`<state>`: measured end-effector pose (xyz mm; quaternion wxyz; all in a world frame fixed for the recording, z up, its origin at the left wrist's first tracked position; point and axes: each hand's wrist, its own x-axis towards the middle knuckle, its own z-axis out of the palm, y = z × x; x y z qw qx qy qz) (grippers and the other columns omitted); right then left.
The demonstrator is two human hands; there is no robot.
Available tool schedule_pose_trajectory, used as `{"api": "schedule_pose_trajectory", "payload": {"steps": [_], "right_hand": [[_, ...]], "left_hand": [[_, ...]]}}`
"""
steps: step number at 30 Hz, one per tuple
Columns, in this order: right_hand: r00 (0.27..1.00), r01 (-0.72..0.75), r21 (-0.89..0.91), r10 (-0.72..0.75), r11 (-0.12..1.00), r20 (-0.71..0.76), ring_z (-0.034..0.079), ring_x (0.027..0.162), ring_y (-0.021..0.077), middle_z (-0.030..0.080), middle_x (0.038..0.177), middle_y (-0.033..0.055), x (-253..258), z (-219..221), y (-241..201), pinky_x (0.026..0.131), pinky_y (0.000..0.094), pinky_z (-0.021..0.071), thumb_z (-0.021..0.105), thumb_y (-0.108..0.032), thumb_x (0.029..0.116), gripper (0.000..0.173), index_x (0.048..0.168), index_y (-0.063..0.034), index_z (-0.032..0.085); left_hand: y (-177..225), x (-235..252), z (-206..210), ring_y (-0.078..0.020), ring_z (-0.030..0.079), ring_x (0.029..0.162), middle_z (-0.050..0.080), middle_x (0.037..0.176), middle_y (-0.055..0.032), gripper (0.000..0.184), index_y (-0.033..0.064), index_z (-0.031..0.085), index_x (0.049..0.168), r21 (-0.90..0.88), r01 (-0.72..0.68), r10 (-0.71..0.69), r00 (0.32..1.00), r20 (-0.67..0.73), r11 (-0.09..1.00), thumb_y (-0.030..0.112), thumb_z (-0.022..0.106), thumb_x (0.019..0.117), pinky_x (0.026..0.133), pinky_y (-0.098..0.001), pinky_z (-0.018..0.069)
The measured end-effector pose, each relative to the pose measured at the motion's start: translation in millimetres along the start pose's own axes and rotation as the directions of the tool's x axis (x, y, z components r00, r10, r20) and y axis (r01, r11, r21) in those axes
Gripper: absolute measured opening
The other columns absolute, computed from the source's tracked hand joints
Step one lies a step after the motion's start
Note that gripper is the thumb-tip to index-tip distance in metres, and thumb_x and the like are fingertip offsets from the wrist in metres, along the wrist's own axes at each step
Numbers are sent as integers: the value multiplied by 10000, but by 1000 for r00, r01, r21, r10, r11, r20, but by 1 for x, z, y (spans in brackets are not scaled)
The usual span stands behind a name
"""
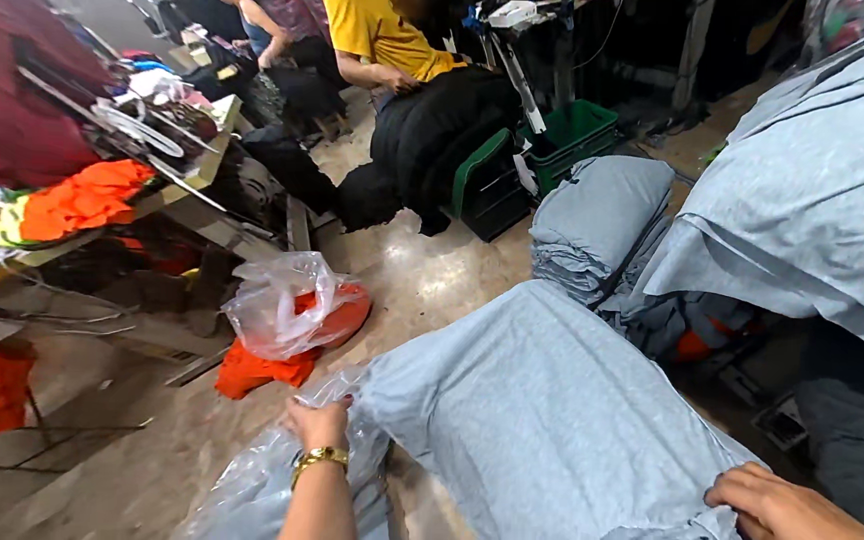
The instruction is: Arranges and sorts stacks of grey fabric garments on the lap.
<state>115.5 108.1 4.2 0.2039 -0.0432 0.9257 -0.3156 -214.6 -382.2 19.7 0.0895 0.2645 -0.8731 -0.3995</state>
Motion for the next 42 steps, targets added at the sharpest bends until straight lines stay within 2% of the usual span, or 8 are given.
{"api": "schedule_pose_trajectory", "payload": {"steps": [5, 10, 14, 22, 27, 31, 34, 42], "right_hand": [[914, 148, -23, -146, 989, -379, 723, 970, 363, 741, 1002, 149, -6, 13, 10, 778, 550, 598, 607, 45, 842, 239, 990, -59, 764], [912, 100, 27, -81, 995, -401, 719, 1022, 310, 744, 1055, 132, -15, 9, 10, 889, 494, 590, 578, -31, 950, 225, 1067, -68, 767], [953, 66, 83, -38, 994, -302, 706, 1040, 303, 729, 1091, 156, -20, 0, 5, 939, 478, 562, 542, -46, 995, 249, 1124, -41, 755], [996, -54, 75, 59, 996, -64, 442, 1421, 371, 506, 1506, 149, -13, -19, -14, 1048, 604, 457, 633, -161, 971, 472, 1438, -131, 564], [914, 57, 296, 70, 953, -399, 657, 1130, 356, 673, 1227, 188, 23, -40, -48, 946, 552, 543, 578, 29, 934, 307, 1182, -45, 742], [923, 196, 270, -84, 943, -376, 664, 1121, 346, 678, 1219, 193, 29, -66, -76, 951, 526, 540, 542, 62, 946, 383, 1278, -49, 697], [939, 191, 185, -125, 964, -321, 671, 1098, 344, 678, 1196, 180, 21, -86, -85, 914, 532, 545, 554, 53, 946, 338, 1247, -41, 676], [958, 202, -4, -199, 979, -207, 677, 1068, 364, 703, 1133, 186, -9, -66, -21, 908, 561, 541, 610, 39, 930, 281, 1177, -24, 730]], "left_hand": [[-34, -99, 35, -471, 355, 1456, 353, 1550, -357, 583, -108, 450, 1457, 36, -394, 361, 872, 331, 918, 51, 662, 938, 1176, -582, 323], [-46, -294, 41, -120, 689, 865, 711, 952, -128, 204, -108, 677, 1028, -332, -326, 459, 732, 504, 885, 68, 605, 957, 825, -304, 581], [-23, -394, 59, -356, 646, 1110, 733, 1094, -152, 347, 45, 797, 1038, -262, -521, 522, 451, 723, 813, 307, 574, 989, 976, -620, 437], [67, -426, 59, -65, 676, 919, 716, 978, -12, 274, -10, 663, 1102, -476, 244, 312, 498, 809, 845, 150, 464, 1003, 878, -296, 568], [41, -423, 16, -53, 649, 1011, 662, 1238, -79, 370, -93, 560, 1314, -588, -154, 523, 665, 533, 794, 52, 518, 976, 900, -238, 541], [36, -459, 30, -156, 684, 825, 657, 1102, -103, 361, -13, 447, 1358, -439, 658, -134, 633, 762, 611, -6, 354, 1009, 711, -302, 580], [59, -452, 76, -196, 682, 669, 645, 797, -98, 102, 49, 520, 971, -428, 854, -411, 518, 750, 295, 72, 431, 1016, 636, -318, 613], [71, -444, 63, -139, 642, 525, 692, 858, -101, 242, 17, 482, 1201, -261, 518, 35, 405, 913, 814, -64, 394, 990, 437, -263, 546]]}}
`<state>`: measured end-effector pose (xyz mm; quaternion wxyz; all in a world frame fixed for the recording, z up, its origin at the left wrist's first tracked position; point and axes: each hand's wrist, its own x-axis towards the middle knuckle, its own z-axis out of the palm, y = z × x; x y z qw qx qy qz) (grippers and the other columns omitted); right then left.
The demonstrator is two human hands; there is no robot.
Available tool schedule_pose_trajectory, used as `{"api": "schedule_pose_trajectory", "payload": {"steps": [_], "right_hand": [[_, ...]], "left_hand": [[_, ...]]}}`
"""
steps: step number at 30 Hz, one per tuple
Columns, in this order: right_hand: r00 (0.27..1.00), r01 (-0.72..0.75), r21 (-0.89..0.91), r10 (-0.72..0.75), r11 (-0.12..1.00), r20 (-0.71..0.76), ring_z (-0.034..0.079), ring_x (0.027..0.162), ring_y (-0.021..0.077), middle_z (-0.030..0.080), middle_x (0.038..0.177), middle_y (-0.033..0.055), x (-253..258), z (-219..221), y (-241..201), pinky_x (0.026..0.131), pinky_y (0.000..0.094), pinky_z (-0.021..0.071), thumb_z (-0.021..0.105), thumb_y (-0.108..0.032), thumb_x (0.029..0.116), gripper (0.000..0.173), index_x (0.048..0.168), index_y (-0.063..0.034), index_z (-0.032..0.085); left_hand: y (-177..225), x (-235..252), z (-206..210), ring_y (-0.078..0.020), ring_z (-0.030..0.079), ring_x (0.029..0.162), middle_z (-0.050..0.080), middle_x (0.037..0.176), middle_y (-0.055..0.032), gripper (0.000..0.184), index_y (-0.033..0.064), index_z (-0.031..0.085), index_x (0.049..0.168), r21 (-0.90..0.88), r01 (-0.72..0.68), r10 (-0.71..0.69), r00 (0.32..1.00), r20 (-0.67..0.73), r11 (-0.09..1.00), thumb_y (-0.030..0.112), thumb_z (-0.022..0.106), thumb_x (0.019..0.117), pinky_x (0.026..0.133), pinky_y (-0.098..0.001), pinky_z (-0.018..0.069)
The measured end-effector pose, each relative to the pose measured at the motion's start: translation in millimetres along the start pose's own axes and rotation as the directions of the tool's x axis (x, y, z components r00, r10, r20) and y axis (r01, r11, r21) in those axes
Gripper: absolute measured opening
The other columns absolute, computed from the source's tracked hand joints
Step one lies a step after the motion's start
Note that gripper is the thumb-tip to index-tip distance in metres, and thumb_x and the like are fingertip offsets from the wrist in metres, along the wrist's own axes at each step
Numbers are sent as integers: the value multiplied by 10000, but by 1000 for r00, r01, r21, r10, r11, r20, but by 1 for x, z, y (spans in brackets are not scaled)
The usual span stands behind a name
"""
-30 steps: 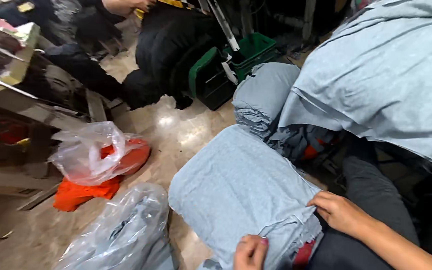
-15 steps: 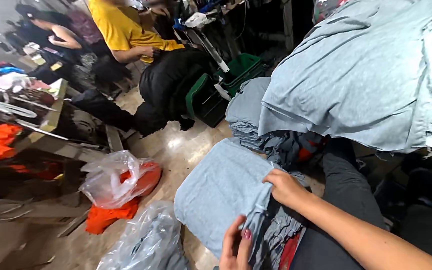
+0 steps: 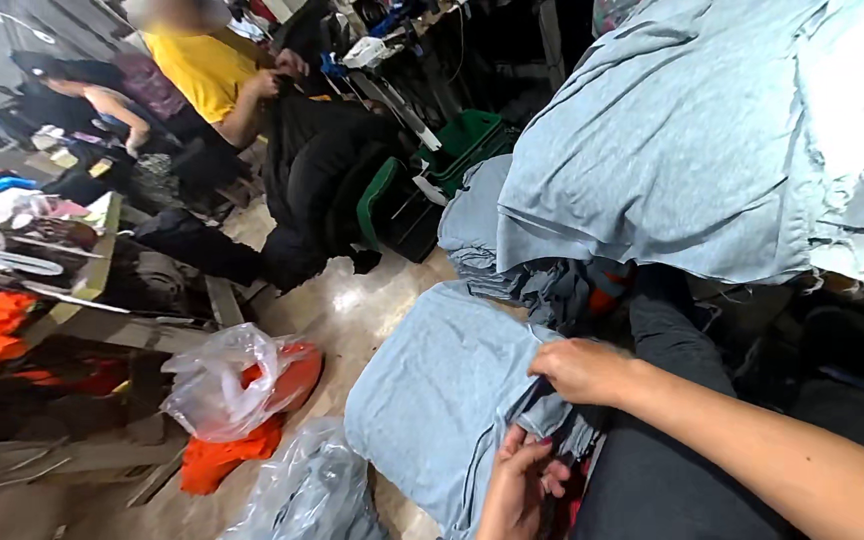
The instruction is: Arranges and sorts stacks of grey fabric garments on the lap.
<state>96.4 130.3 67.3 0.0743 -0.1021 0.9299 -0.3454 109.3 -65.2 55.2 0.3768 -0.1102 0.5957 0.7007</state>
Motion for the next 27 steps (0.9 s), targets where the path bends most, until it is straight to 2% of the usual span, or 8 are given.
{"api": "schedule_pose_trajectory", "payload": {"steps": [4, 8, 10, 13, 17, 19, 23, 27], "right_hand": [[928, -223, 7, 211, 975, 307, 551, 1298, 409, 569, 1423, 186, -9, 22, 8, 1005, 649, 454, 658, -29, 901, 554, 1442, -76, 545], [959, -272, 119, 279, 955, -47, 649, 1150, 395, 676, 1232, 203, 14, 12, 3, 937, 607, 515, 550, -42, 981, 292, 1239, -19, 685], [958, -117, 257, 177, 959, -225, 674, 1093, 371, 697, 1146, 210, 26, 10, -10, 938, 561, 534, 547, 9, 963, 269, 1178, 6, 708], [958, 77, 283, 7, 956, -285, 677, 1084, 342, 697, 1134, 202, 37, 4, -38, 938, 519, 544, 535, 45, 962, 277, 1179, 14, 704], [976, 127, 190, -89, 974, -198, 678, 1064, 330, 695, 1114, 194, 37, -15, -54, 920, 497, 540, 521, 36, 980, 258, 1167, 20, 698], [969, 160, 131, -130, 978, -212, 685, 1042, 328, 701, 1088, 189, 32, -19, -49, 903, 502, 548, 538, 41, 968, 237, 1132, 20, 708], [985, 115, 53, -107, 992, -137, 683, 1053, 356, 702, 1085, 198, 14, -10, -11, 911, 545, 545, 586, 66, 926, 220, 1094, 18, 720], [946, -179, -74, 192, 981, 262, 565, 1265, 424, 600, 1378, 187, -7, 26, 18, 968, 657, 475, 741, -40, 843, 603, 1418, -71, 560]], "left_hand": [[33, -7, -19, -101, 617, 480, 692, 831, -58, 288, 66, 500, 1107, -62, 15, -2, 979, 204, 998, -11, 455, 833, 418, -249, 546], [8, -29, -28, -106, 681, 609, 745, 1075, -76, 377, 15, 484, 1283, 48, -300, 302, 952, -46, 953, -40, 397, 920, 527, -248, 568], [-23, -42, -22, -96, 693, 641, 742, 1064, -44, 348, 28, 501, 1228, 49, -339, 341, 919, -198, 940, -101, 367, 934, 559, -243, 584], [-41, -25, -4, -136, 667, 760, 653, 1093, -106, 360, -9, 481, 1303, -256, -119, 14, 926, -377, 959, -61, 382, 961, 637, -259, 563], [-21, 15, 19, -158, 658, 604, 625, 729, -72, 146, 62, 516, 895, -670, -22, -294, 887, -355, 742, 64, 427, 1010, 584, -258, 596], [-17, 21, 25, -151, 631, 527, 615, 658, -62, 176, 75, 524, 880, -546, 129, -303, 922, -242, 828, 86, 411, 1014, 512, -256, 566], [-5, 10, 15, -231, 721, 709, 687, 915, -152, 291, -42, 483, 1242, 160, 122, -121, 993, -20, 980, -99, 502, 957, 581, -344, 612], [41, -2, -10, -133, 662, 550, 665, 694, -59, 135, 36, 542, 972, 149, 88, -117, 974, 194, 985, -30, 424, 969, 526, -260, 580]]}}
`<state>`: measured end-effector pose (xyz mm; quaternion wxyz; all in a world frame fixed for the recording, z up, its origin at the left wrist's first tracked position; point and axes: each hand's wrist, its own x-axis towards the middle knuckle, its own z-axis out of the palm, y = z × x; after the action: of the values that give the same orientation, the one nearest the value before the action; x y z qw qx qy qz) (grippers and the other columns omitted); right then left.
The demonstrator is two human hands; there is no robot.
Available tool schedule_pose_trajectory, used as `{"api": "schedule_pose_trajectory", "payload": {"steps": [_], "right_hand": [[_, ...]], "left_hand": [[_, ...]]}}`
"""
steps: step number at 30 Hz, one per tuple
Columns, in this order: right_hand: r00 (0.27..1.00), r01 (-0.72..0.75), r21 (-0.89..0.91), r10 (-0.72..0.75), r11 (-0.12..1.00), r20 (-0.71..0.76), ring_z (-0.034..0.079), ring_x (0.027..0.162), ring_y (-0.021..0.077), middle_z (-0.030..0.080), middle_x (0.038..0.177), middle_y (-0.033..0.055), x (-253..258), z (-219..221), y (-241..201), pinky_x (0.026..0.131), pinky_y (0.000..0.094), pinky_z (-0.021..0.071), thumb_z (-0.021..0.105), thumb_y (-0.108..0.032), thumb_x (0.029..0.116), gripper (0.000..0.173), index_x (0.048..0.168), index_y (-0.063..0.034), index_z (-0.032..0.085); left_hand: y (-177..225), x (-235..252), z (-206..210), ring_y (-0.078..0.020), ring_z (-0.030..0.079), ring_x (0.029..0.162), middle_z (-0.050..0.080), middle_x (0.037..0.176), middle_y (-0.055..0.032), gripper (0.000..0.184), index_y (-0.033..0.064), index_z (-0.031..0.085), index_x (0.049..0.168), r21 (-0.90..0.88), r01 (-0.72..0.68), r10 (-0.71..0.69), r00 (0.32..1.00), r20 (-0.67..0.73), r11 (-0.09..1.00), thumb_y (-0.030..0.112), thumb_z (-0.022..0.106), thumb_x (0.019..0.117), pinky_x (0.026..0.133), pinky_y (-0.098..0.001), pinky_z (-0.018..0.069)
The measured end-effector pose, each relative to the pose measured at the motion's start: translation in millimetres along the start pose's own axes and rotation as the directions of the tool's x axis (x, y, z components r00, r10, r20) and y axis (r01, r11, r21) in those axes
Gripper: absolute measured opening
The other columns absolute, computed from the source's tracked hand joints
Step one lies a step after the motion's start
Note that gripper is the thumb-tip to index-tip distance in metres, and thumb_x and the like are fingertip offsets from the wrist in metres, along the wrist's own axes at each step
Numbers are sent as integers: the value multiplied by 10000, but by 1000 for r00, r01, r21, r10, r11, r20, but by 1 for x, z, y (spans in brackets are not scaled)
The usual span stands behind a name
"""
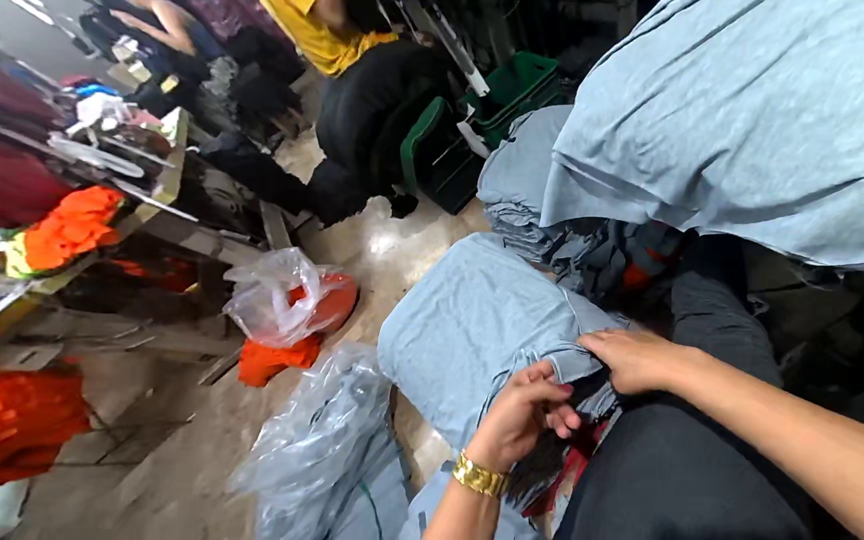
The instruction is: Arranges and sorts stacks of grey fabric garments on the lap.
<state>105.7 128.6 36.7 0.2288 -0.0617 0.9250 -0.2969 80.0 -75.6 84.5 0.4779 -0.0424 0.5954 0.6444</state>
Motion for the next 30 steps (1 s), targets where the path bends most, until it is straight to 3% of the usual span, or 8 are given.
{"api": "schedule_pose_trajectory", "payload": {"steps": [4, 7, 10, 12, 17, 23, 27, 30], "right_hand": [[973, -50, 42, 58, 998, -223, 625, 1177, 410, 662, 1252, 194, 14, 1, -15, 883, 636, 518, 672, -58, 902, 328, 1228, -24, 672], [897, 110, 98, -56, 989, -439, 690, 1021, 405, 703, 1104, 211, 24, -15, -29, 832, 624, 548, 617, 40, 894, 244, 1114, 9, 718], [831, 274, 173, -142, 946, -538, 700, 989, 373, 714, 1040, 202, 30, -21, -53, 855, 574, 558, 599, 97, 873, 271, 1105, 18, 716], [847, 278, 194, -145, 941, -511, 699, 1002, 377, 717, 1039, 213, 32, -25, -63, 877, 563, 550, 584, 103, 885, 288, 1131, 19, 708], [873, 265, 127, -182, 956, -453, 705, 999, 338, 729, 1044, 171, 18, -39, -63, 873, 550, 556, 599, 77, 905, 268, 1125, -16, 722], [942, 133, -34, -137, 991, -307, 686, 1063, 392, 714, 1117, 191, 2, -15, -17, 868, 614, 546, 639, 74, 883, 303, 1159, -24, 713], [996, -83, -86, 81, 993, -32, 487, 1354, 412, 571, 1424, 148, 3, 18, -11, 966, 654, 466, 779, -77, 812, 607, 1383, -76, 573], [982, -22, -136, -5, 990, -191, 546, 1277, 408, 650, 1256, 199, 21, 13, -21, 998, 630, 424, 745, -80, 830, 383, 1199, -5, 670]], "left_hand": [[0, -16, -17, -137, 679, 602, 716, 909, -90, 283, 39, 612, 1190, -27, -134, 131, 988, -85, 991, 43, 417, 985, 561, -268, 597], [-47, -34, -11, -105, 666, 593, 747, 1047, -109, 317, 11, 597, 1239, -23, -438, 371, 787, -492, 899, -22, 400, 993, 528, -232, 559], [-85, -32, 11, -90, 631, 565, 725, 942, -99, 261, -28, 547, 1174, -303, -325, 58, 762, -645, 896, -77, 396, 966, 476, -211, 511], [-84, -11, 19, -151, 651, 710, 653, 1029, -128, 314, -19, 482, 1296, -540, -255, -160, 779, -606, 802, -28, 405, 991, 605, -269, 553], [-59, 33, 41, -179, 617, 604, 590, 794, -107, 49, 49, 493, 1023, -722, -102, -334, 836, -435, 685, 48, 472, 978, 570, -276, 569], [-34, 11, 16, -216, 719, 704, 700, 930, -154, 325, -31, 529, 1266, 25, 51, -45, 984, -174, 998, -100, 497, 950, 564, -320, 598], [-4, 0, -7, -123, 640, 528, 652, 722, -73, 128, 44, 524, 944, -18, 18, -18, 1000, -5, 1000, -45, 434, 965, 480, -242, 554], [-12, -14, -5, -155, 679, 609, 689, 879, -105, 206, 40, 558, 1117, -107, -96, 83, 990, -117, 990, -36, 438, 970, 538, -277, 591]]}}
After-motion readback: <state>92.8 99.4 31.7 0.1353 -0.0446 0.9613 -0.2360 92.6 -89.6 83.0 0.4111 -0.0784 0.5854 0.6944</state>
